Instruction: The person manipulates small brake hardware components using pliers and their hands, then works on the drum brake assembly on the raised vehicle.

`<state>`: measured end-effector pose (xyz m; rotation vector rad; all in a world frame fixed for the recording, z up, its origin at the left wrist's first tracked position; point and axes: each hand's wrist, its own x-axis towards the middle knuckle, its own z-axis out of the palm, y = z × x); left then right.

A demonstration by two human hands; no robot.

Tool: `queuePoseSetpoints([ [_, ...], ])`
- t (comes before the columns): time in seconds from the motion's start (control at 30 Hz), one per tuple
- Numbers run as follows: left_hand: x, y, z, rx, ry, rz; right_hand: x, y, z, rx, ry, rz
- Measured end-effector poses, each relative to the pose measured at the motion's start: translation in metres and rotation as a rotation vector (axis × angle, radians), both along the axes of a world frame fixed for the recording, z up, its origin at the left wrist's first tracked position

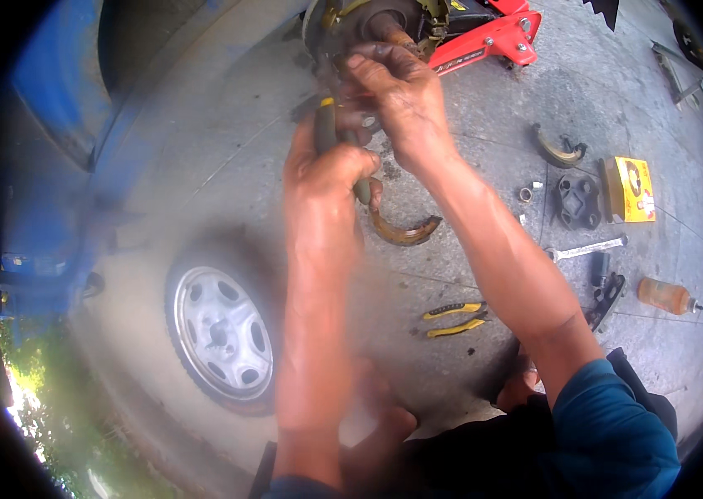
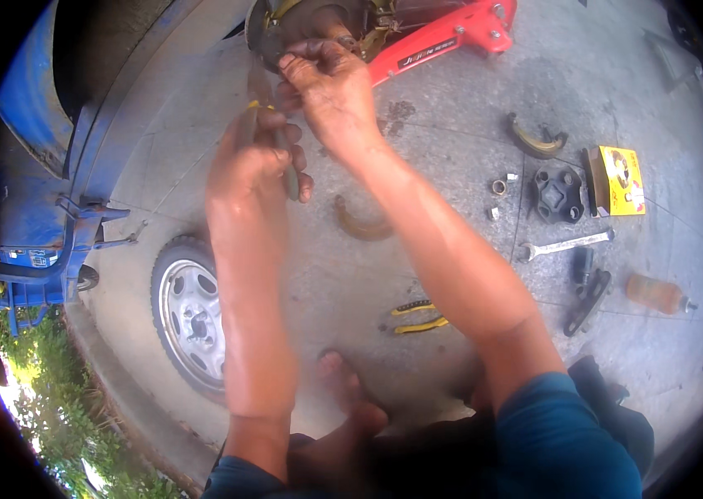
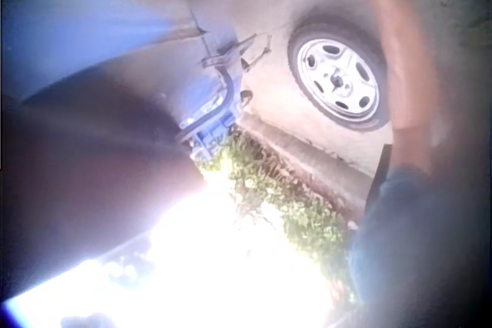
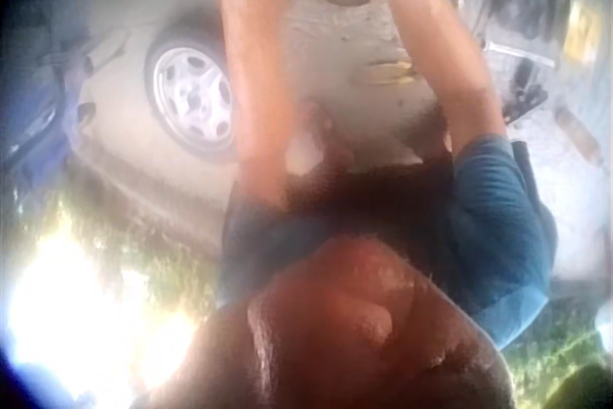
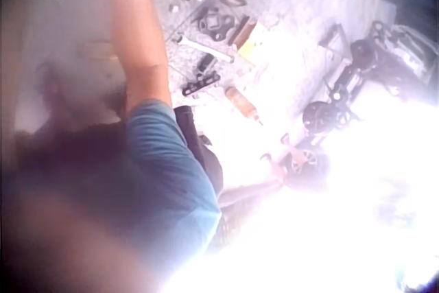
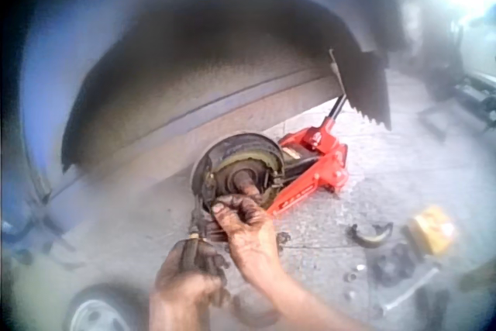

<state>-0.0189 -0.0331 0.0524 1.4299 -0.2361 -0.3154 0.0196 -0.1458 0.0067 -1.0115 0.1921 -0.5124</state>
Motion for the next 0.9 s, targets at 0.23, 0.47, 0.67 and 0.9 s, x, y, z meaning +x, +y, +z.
queuePoseSetpoints([
  [0.23,0.008,-0.005,0.003,0.102,-0.215,-0.062,-0.013,-0.011,0.009,-0.741,0.008,-0.366],
  [0.47,0.005,-0.026,0.017,-0.033,0.133,0.082,0.013,-0.083,0.043,-1.717,-0.132,-0.452],
  [0.67,0.003,-0.036,0.009,0.064,0.131,0.157,0.023,-0.076,0.036,-1.667,-0.055,-0.265],
  [0.9,-0.005,-0.068,0.008,0.339,-0.250,0.208,0.027,-0.067,0.036,-1.423,0.052,-0.135],
])
